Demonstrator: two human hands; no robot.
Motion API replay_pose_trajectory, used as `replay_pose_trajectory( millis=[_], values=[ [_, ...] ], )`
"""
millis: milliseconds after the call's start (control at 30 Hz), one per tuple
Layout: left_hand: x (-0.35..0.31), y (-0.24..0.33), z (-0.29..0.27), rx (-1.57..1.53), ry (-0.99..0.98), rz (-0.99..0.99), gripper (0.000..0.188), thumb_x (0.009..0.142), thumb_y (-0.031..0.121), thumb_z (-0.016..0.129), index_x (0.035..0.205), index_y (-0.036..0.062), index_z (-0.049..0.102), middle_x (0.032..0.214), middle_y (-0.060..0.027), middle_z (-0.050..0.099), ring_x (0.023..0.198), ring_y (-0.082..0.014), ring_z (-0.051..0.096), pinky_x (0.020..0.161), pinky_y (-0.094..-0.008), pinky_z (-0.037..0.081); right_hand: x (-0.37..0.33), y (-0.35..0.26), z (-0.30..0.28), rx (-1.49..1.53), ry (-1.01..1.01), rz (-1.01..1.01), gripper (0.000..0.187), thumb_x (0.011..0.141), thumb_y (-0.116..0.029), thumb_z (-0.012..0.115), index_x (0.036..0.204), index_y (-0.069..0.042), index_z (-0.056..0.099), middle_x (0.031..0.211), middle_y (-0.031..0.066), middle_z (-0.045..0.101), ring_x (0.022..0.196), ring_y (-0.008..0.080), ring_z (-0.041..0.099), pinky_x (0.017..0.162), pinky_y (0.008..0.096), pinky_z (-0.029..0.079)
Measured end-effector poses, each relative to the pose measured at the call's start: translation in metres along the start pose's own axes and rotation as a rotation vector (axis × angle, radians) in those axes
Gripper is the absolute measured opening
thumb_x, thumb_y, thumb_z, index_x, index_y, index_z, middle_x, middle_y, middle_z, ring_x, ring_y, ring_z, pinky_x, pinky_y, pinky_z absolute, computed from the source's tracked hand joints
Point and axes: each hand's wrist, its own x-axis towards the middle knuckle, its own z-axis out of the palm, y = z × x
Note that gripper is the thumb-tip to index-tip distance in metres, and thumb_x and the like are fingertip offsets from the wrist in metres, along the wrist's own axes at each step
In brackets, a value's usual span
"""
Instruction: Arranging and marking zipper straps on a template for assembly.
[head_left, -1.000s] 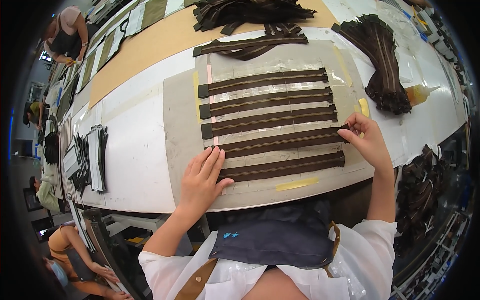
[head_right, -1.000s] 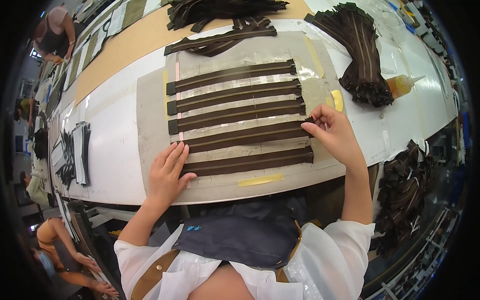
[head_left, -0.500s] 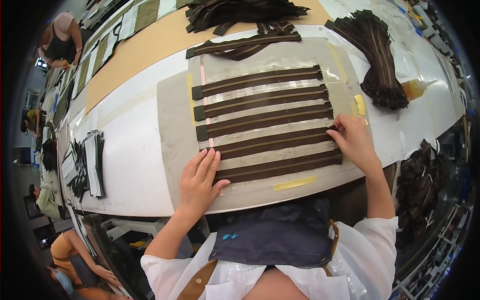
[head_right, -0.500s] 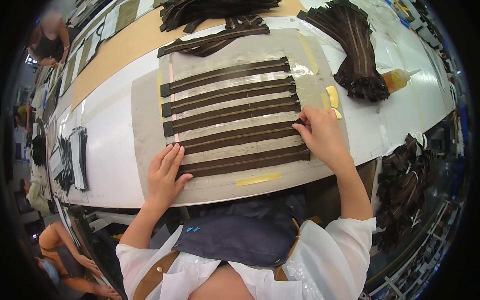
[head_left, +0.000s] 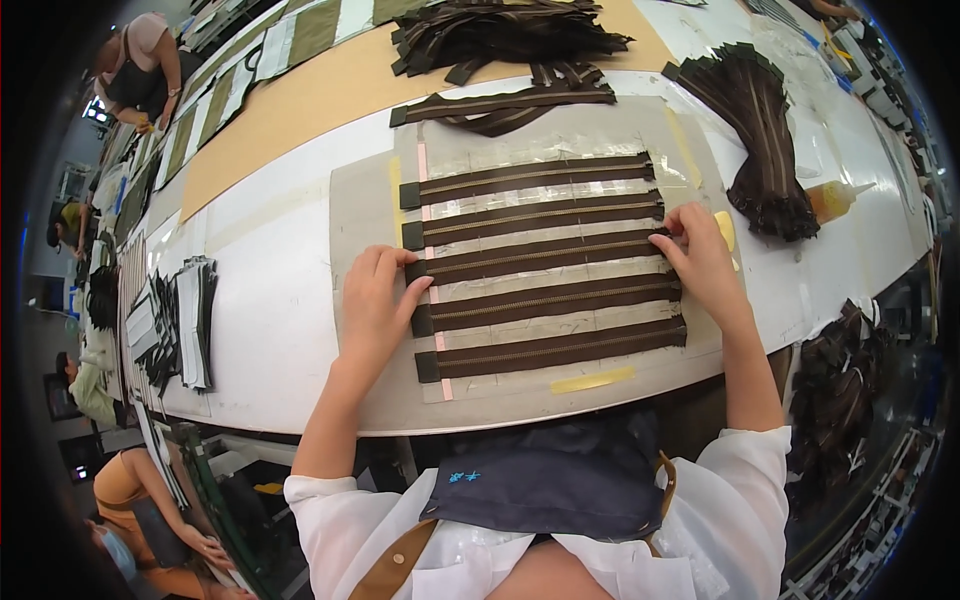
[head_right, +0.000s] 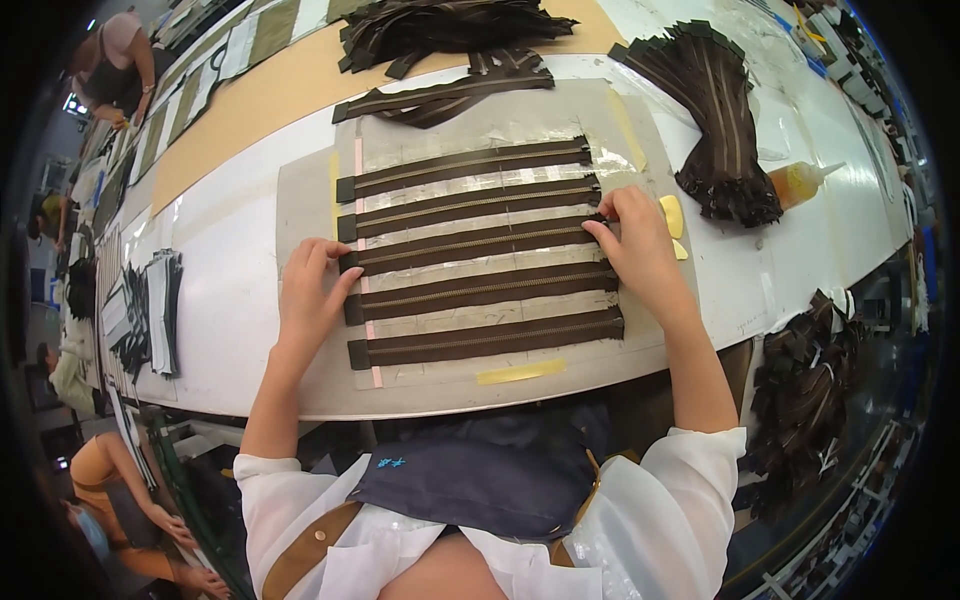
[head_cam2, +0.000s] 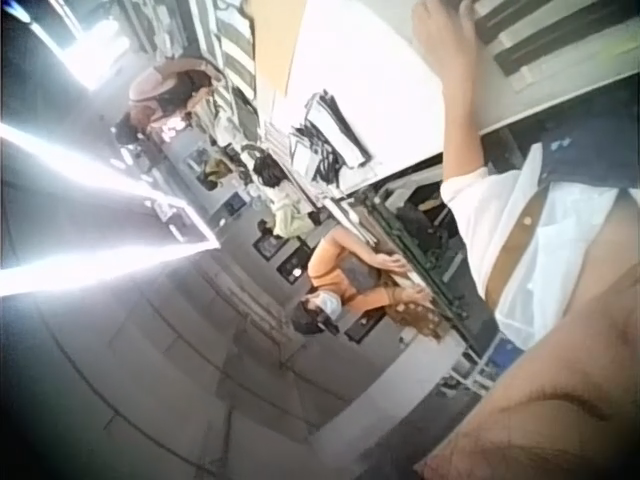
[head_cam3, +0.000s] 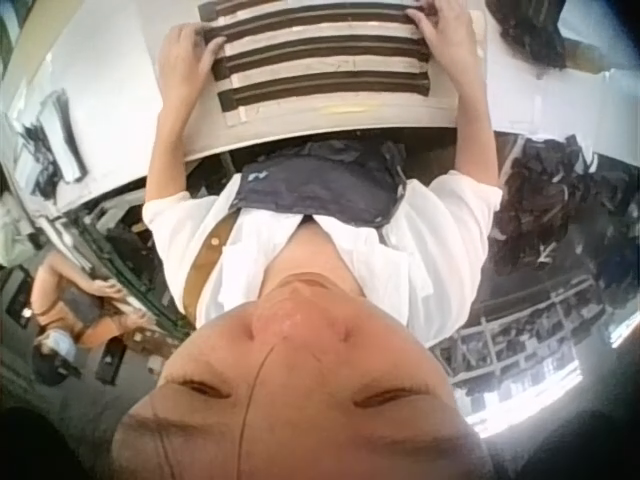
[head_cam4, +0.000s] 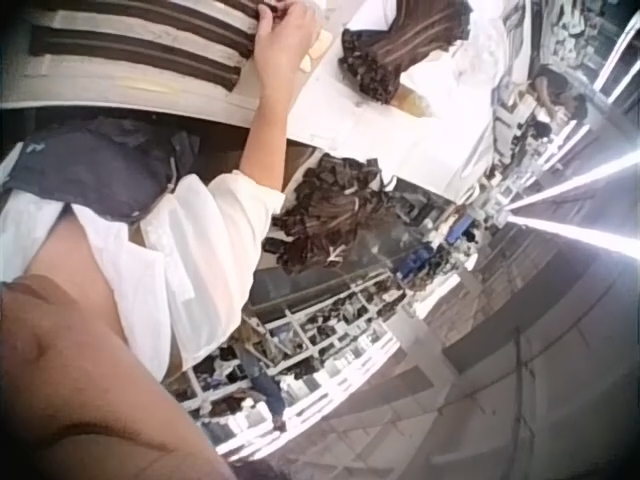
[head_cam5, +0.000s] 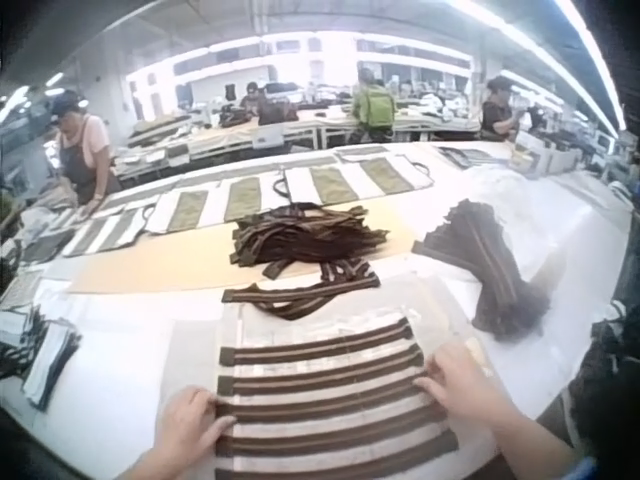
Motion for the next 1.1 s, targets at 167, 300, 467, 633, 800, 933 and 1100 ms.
replay_pose_trajectory(
  millis=[167, 300, 467, 633, 800, 933, 1100],
  values=[
    [0.003, 0.001, -0.002, -0.086, 0.006, -0.047, 0.034, 0.085, 0.009, 0.079, 0.115, 0.0038, 0.063, 0.096, -0.0091, 0.063, 0.086, -0.0257, 0.06, 0.081, -0.0365, 0.049, 0.005, -0.025, -0.018, 0.323, -0.261, 0.206, 0.014, 0.091, 0.001, 0.07, 0.102, 0.001, 0.062, 0.094, 0.005, 0.066, 0.079, 0.0112, 0.06, 0.073, 0.0259, 0.049],
    [0.002, 0.004, -0.007, -0.282, -0.069, -0.214, 0.023, 0.087, 0.005, 0.077, 0.108, 0.0016, 0.066, 0.094, -0.0067, 0.065, 0.08, -0.0185, 0.057, 0.076, -0.0307, 0.049, -0.003, -0.052, -0.056, 0.681, -0.217, 0.157, 0.022, 0.091, 0.003, 0.071, 0.112, 0.0, 0.067, 0.098, 0.0001, 0.068, 0.08, 0.0059, 0.056, 0.074, 0.0232, 0.048],
    [0.001, -0.009, -0.01, -0.482, -0.062, -0.243, 0.012, 0.088, 0.0, 0.073, 0.1, 0.0001, 0.069, 0.096, -0.0051, 0.066, 0.081, -0.0152, 0.056, 0.078, -0.0276, 0.048, -0.002, -0.039, -0.065, 0.449, -0.18, 0.06, 0.032, 0.087, 0.004, 0.073, 0.119, -0.001, 0.071, 0.099, 0.0001, 0.069, 0.084, 0.005, 0.06, 0.078, 0.0239, 0.05],
    [-0.003, -0.01, -0.011, -0.143, 0.144, 0.064, 0.02, 0.081, -0.008, 0.073, 0.098, 0.0026, 0.07, 0.101, -0.0087, 0.069, 0.09, -0.0258, 0.066, 0.078, -0.0349, 0.054, 0.007, -0.026, -0.023, 0.288, -0.043, -0.154, 0.016, 0.084, 0.015, 0.063, 0.096, 0.005, 0.062, 0.101, 0.0101, 0.067, 0.089, 0.0244, 0.068, 0.079, 0.0301, 0.053],
    [-0.013, -0.009, -0.008, 0.085, 0.122, 0.236, 0.022, 0.08, -0.007, 0.073, 0.1, 0.0038, 0.072, 0.107, -0.0087, 0.071, 0.097, -0.028, 0.068, 0.079, -0.038, 0.057, 0.0, -0.015, -0.004, 0.084, 0.004, -0.327, 0.019, 0.083, 0.015, 0.061, 0.099, 0.005, 0.063, 0.11, 0.0129, 0.065, 0.096, 0.0309, 0.068, 0.081, 0.0375, 0.056],
    [-0.019, -0.013, -0.011, 0.059, 0.08, 0.272, 0.024, 0.083, -0.005, 0.072, 0.105, 0.0051, 0.074, 0.11, -0.0079, 0.071, 0.1, -0.0282, 0.068, 0.08, -0.0381, 0.057, -0.007, -0.012, -0.004, -0.031, -0.006, -0.371, 0.024, 0.084, 0.014, 0.061, 0.105, 0.004, 0.065, 0.112, 0.0144, 0.065, 0.1, 0.0328, 0.069, 0.083, 0.0395, 0.056],
    [-0.018, -0.013, -0.009, 0.078, 0.073, 0.313, 0.032, 0.079, -0.006, 0.07, 0.108, 0.0054, 0.074, 0.113, -0.0069, 0.071, 0.101, -0.0276, 0.068, 0.08, -0.0381, 0.057, -0.011, -0.003, -0.004, -0.073, 0.002, -0.418, 0.028, 0.082, 0.014, 0.062, 0.107, 0.003, 0.068, 0.115, 0.0147, 0.066, 0.102, 0.0327, 0.069, 0.084, 0.0389, 0.057]
  ],
)
